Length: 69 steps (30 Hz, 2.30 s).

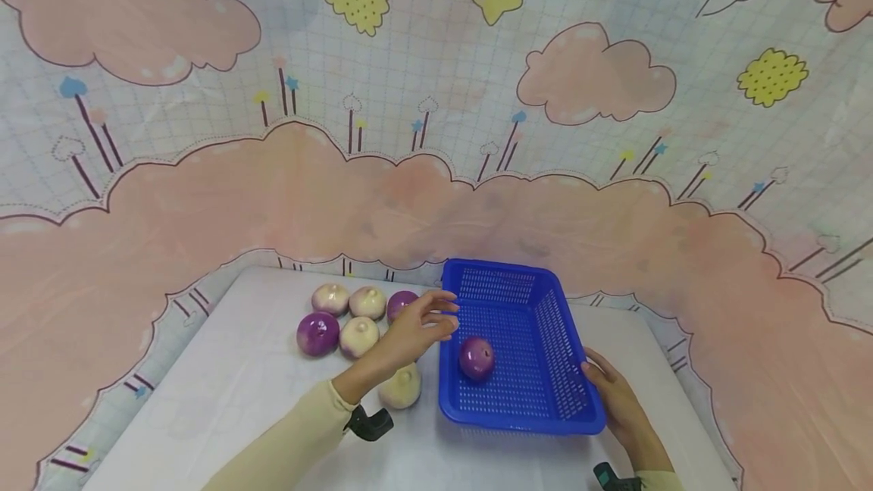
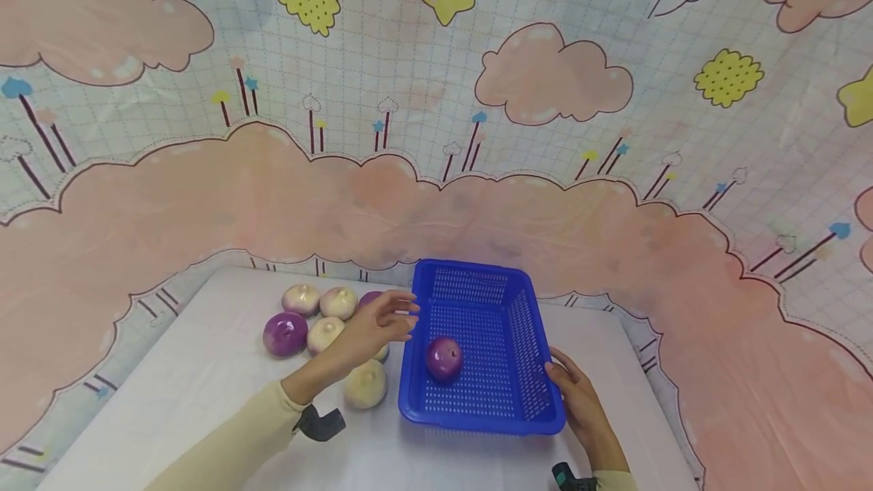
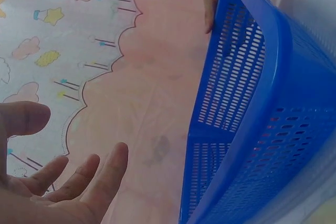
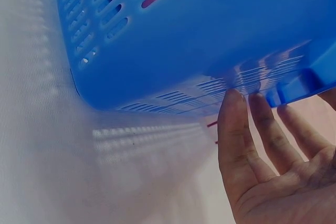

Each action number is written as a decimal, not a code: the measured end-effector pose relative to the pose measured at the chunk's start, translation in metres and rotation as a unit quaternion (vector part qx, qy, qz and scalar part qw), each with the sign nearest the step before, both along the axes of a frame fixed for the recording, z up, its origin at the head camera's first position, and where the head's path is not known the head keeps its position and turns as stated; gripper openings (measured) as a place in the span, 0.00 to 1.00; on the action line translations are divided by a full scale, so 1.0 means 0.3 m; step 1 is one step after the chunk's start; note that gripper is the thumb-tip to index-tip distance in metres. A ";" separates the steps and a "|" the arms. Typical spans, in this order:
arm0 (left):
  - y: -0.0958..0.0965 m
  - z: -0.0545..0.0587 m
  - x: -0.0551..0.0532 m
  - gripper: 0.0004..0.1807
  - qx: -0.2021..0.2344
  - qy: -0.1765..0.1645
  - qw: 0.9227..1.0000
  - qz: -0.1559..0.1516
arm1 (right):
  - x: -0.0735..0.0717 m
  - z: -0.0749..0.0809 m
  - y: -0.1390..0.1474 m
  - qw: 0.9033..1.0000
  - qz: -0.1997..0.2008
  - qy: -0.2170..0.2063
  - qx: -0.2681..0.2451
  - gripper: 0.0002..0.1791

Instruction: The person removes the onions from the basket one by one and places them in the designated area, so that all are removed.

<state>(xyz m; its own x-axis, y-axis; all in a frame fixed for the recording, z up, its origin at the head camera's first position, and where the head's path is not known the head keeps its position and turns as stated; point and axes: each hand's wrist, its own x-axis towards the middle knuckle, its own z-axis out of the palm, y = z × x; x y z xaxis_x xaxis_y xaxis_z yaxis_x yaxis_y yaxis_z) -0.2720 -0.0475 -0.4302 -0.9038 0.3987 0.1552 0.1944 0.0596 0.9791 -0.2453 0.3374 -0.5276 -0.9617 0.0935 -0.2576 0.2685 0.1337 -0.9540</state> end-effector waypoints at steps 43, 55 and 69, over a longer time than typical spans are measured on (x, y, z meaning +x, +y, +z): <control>0.279 -0.101 -0.120 0.43 -0.224 -0.088 0.970 -0.031 | 0.000 -0.001 0.008 1.000 0.009 0.009 -0.012 0.36; 0.315 -0.118 -0.133 0.44 -0.228 -0.114 0.966 -0.034 | 0.001 0.003 0.007 1.000 0.006 0.003 -0.004 0.37; 0.322 -0.117 -0.116 0.41 -0.297 -0.075 0.950 -0.061 | 0.002 0.002 0.005 1.000 0.007 0.003 0.001 0.37</control>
<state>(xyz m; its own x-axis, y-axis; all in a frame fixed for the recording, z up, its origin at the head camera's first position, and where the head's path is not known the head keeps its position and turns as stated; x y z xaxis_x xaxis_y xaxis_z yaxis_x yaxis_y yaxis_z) -0.3069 0.0490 -0.4654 -0.8396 0.4782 -0.2577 0.0953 0.5967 0.7968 -0.2446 0.3388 -0.5269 -0.9647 0.0802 -0.2509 0.2600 0.1386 -0.9556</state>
